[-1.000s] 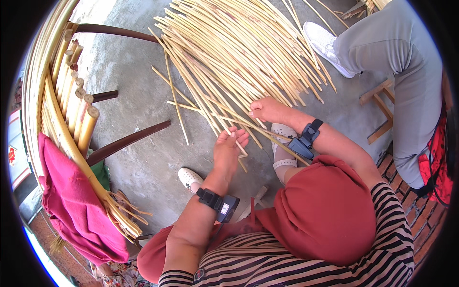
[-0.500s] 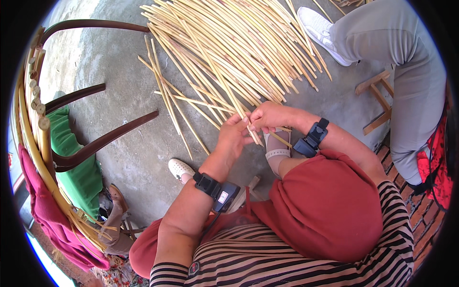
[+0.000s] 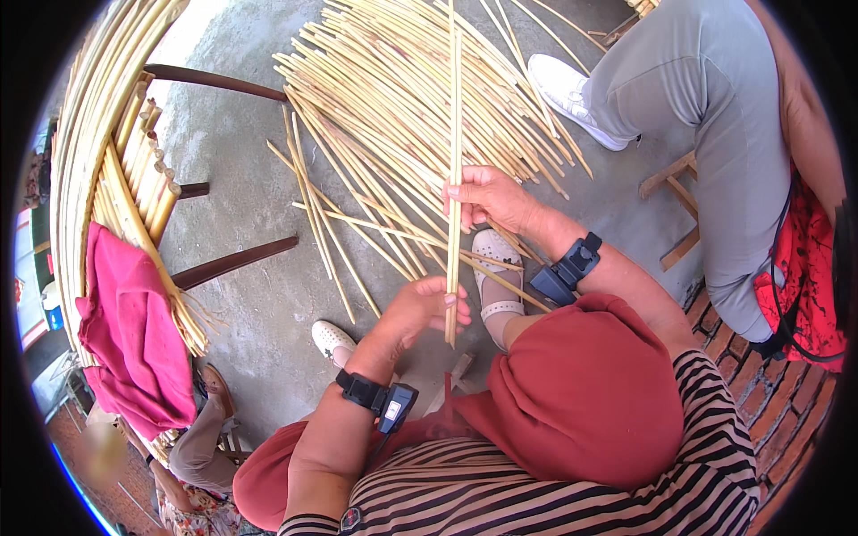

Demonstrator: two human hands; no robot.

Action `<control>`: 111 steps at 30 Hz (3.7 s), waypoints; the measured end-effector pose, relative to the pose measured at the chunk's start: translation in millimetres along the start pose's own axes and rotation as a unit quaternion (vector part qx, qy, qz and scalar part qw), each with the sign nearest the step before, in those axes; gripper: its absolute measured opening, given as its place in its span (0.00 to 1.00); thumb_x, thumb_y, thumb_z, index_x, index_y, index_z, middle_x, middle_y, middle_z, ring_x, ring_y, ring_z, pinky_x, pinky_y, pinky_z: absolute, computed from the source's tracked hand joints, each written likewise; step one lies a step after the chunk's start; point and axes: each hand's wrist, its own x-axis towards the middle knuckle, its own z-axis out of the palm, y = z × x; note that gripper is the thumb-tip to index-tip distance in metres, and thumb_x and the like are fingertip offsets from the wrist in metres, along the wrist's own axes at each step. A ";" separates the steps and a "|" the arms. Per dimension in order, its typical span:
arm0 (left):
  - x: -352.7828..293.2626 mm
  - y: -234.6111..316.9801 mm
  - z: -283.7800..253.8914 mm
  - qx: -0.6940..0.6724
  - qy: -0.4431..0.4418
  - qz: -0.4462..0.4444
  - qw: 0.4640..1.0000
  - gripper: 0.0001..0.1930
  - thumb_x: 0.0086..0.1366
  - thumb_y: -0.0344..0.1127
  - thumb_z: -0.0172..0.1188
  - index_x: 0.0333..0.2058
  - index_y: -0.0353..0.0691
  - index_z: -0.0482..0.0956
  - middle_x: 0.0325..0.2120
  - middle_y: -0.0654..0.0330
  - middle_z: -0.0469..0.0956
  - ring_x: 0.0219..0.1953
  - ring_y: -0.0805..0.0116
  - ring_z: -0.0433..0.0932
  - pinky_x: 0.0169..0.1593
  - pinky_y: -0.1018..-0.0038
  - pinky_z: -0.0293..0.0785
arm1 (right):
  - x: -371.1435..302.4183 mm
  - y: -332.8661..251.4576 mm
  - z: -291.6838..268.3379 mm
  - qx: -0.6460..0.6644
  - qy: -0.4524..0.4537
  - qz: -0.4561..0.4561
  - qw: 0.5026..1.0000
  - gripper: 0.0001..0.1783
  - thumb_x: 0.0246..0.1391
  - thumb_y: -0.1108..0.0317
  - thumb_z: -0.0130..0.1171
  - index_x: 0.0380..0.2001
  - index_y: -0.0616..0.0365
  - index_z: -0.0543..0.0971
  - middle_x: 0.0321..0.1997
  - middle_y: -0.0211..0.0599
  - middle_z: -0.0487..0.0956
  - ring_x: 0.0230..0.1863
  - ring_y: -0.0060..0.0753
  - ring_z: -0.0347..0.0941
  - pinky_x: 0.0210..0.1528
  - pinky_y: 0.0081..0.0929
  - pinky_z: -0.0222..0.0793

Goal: The person sits on a low stool and repeatedly picks up thin bamboo strips from a pile on the floor, aligns them, and places them into a neat stack. The hands handle the strips one at a time or in small groups, moving them from a loose pile to an organized arrangement.

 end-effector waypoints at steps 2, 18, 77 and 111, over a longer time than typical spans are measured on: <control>-25.6 5.2 -6.9 0.056 0.001 -0.012 0.998 0.08 0.65 0.31 0.57 0.40 0.34 0.78 0.31 0.53 0.81 0.36 0.59 0.83 0.40 0.64 0.81 | -4.4 -23.2 1.3 0.023 0.025 -0.055 0.998 0.09 0.63 0.65 0.54 0.37 0.62 0.75 0.32 0.36 0.80 0.19 0.16 0.72 0.18 0.11 0.63; -295.5 -22.1 -2.1 0.150 0.143 0.187 0.960 0.12 0.66 0.35 0.56 0.44 0.34 0.76 0.23 0.64 0.75 0.21 0.78 0.68 0.30 0.80 0.66 | -111.3 -152.2 89.5 0.077 0.004 -0.285 0.956 0.10 0.61 0.69 0.54 0.42 0.64 0.73 0.35 0.45 0.80 0.25 0.27 0.79 0.26 0.19 0.78; 91.3 -35.6 -33.8 -0.025 0.248 -0.012 0.968 0.14 0.63 0.46 0.60 0.36 0.42 0.74 0.23 0.63 0.74 0.21 0.70 0.72 0.27 0.70 0.74 | -120.8 129.1 -65.5 -0.654 0.132 0.232 0.708 0.17 0.50 0.58 0.61 0.38 0.59 0.77 0.43 0.51 0.80 0.48 0.53 0.76 0.50 0.45 0.71; 38.2 33.9 -279.3 0.497 0.517 0.163 0.678 0.47 0.55 0.54 0.64 0.63 0.26 0.55 0.61 0.35 0.59 0.66 0.42 0.56 0.67 0.59 0.53 | 35.8 3.0 -25.8 -0.312 0.153 -0.074 0.935 0.22 0.54 0.73 0.57 0.53 0.61 0.73 0.44 0.41 0.79 0.33 0.28 0.77 0.40 0.24 0.72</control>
